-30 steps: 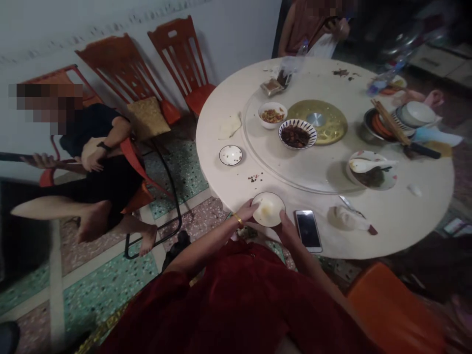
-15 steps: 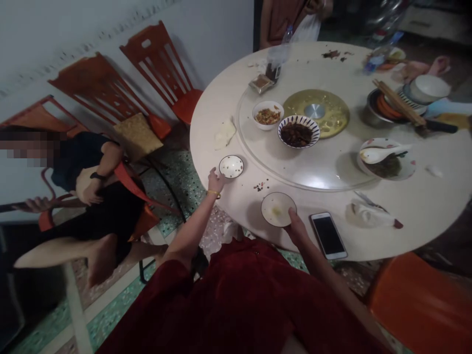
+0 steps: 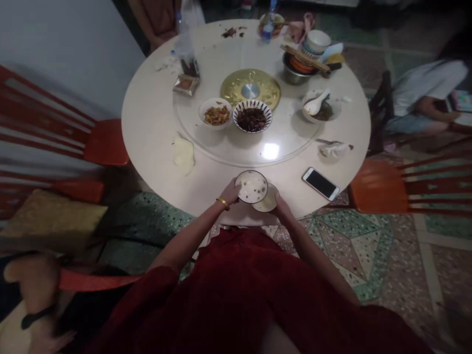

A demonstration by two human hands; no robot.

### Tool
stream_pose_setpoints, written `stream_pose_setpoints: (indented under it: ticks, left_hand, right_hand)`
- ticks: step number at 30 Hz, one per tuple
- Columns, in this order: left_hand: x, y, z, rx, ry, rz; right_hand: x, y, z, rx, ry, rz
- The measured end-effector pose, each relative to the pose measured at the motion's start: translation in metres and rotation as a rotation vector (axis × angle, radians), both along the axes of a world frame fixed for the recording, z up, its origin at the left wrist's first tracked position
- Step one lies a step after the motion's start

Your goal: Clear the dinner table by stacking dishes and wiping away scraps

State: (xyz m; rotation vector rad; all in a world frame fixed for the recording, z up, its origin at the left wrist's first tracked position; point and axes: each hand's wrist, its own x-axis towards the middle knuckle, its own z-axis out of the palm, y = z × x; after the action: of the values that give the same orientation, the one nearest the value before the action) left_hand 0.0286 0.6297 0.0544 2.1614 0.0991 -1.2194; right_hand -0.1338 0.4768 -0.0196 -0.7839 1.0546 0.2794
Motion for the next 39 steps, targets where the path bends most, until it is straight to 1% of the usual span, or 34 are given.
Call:
stream_pose_setpoints:
  ticks: [2, 4, 5, 7, 9, 12, 14, 16, 17, 19, 21, 23, 24, 25, 26, 28, 30, 32, 33, 34, 35, 37, 39]
  left_hand:
    - [-0.009, -0.020, -0.008, 0.041, 0.010, -0.159]
    - [-0.017, -0.032, -0.018, 0.092, -0.037, -0.299]
    - [-0.019, -0.035, -0.022, 0.122, -0.069, -0.366]
    - [-0.022, -0.038, -0.027, 0.185, -0.119, -0.479]
    - [-0.024, -0.040, -0.028, 0.236, -0.124, -0.546]
    - [-0.031, -0.044, -0.027, 0.256, -0.090, -0.576]
    - [-0.036, -0.045, -0.029, 0.245, -0.064, -0.567]
    - [-0.033, -0.040, -0.030, 0.215, -0.060, -0.504]
    - [-0.027, -0.034, -0.029, 0.196, -0.076, -0.454]
    - [-0.002, -0.014, -0.020, 0.185, -0.182, -0.348]
    - [0.040, 0.016, -0.006, 0.252, -0.380, -0.278]
    - [0.092, 0.050, 0.010, 0.418, -0.600, -0.249]
    - [0.120, 0.067, 0.015, 0.524, -0.656, -0.226]
    - [0.147, 0.081, 0.018, 0.613, -0.678, -0.199]
    - [0.171, 0.093, 0.017, 0.680, -0.670, -0.184]
    - [0.208, 0.110, 0.007, 0.747, -0.606, -0.186]
    - [0.230, 0.120, -0.010, 0.745, -0.584, -0.229]
    - [0.237, 0.129, -0.026, 0.697, -0.620, -0.265]
    - [0.238, 0.134, -0.031, 0.651, -0.635, -0.274]
    - [0.239, 0.140, -0.033, 0.595, -0.628, -0.272]
    - [0.242, 0.146, -0.031, 0.533, -0.601, -0.260]
    - [0.254, 0.154, -0.020, 0.396, -0.542, -0.218]
    - [0.283, 0.152, -0.004, 0.265, -0.547, -0.201]
  right_hand:
    - [-0.004, 0.001, -0.001, 0.103, 0.029, -0.031]
    - [-0.007, 0.001, -0.002, 0.221, 0.031, -0.054]
    - [-0.007, 0.001, -0.003, 0.256, 0.022, -0.062]
    - [-0.007, 0.002, -0.003, 0.250, -0.001, -0.066]
    - [-0.006, 0.004, -0.004, 0.197, -0.011, -0.065]
    - [-0.005, 0.009, -0.006, 0.108, -0.046, -0.120]
    - [-0.006, 0.011, -0.011, 0.089, -0.054, -0.179]
    - [-0.009, 0.013, -0.017, 0.096, -0.050, -0.216]
    - [-0.012, 0.013, -0.020, 0.104, -0.042, -0.226]
    - [-0.021, 0.013, -0.025, 0.127, -0.019, -0.250]
    - [-0.034, 0.012, -0.027, 0.134, 0.017, -0.283]
    - [-0.048, 0.010, -0.025, 0.109, 0.049, -0.316]
    - [-0.056, 0.010, -0.022, 0.084, 0.065, -0.334]
    - [-0.063, 0.010, -0.018, 0.055, 0.083, -0.353]
    - [-0.070, 0.012, -0.014, 0.027, 0.106, -0.375]
    - [-0.081, 0.021, -0.003, -0.034, 0.156, -0.424]
    - [-0.089, 0.037, 0.010, -0.076, 0.212, -0.476]
    - [-0.090, 0.060, 0.025, -0.089, 0.277, -0.557]
    - [-0.088, 0.072, 0.032, -0.083, 0.314, -0.611]
    - [-0.085, 0.085, 0.039, -0.076, 0.352, -0.671]
    - [-0.080, 0.097, 0.045, -0.070, 0.383, -0.724]
    - [-0.068, 0.119, 0.057, -0.060, 0.418, -0.793]
    - [-0.056, 0.135, 0.066, -0.064, 0.422, -0.825]
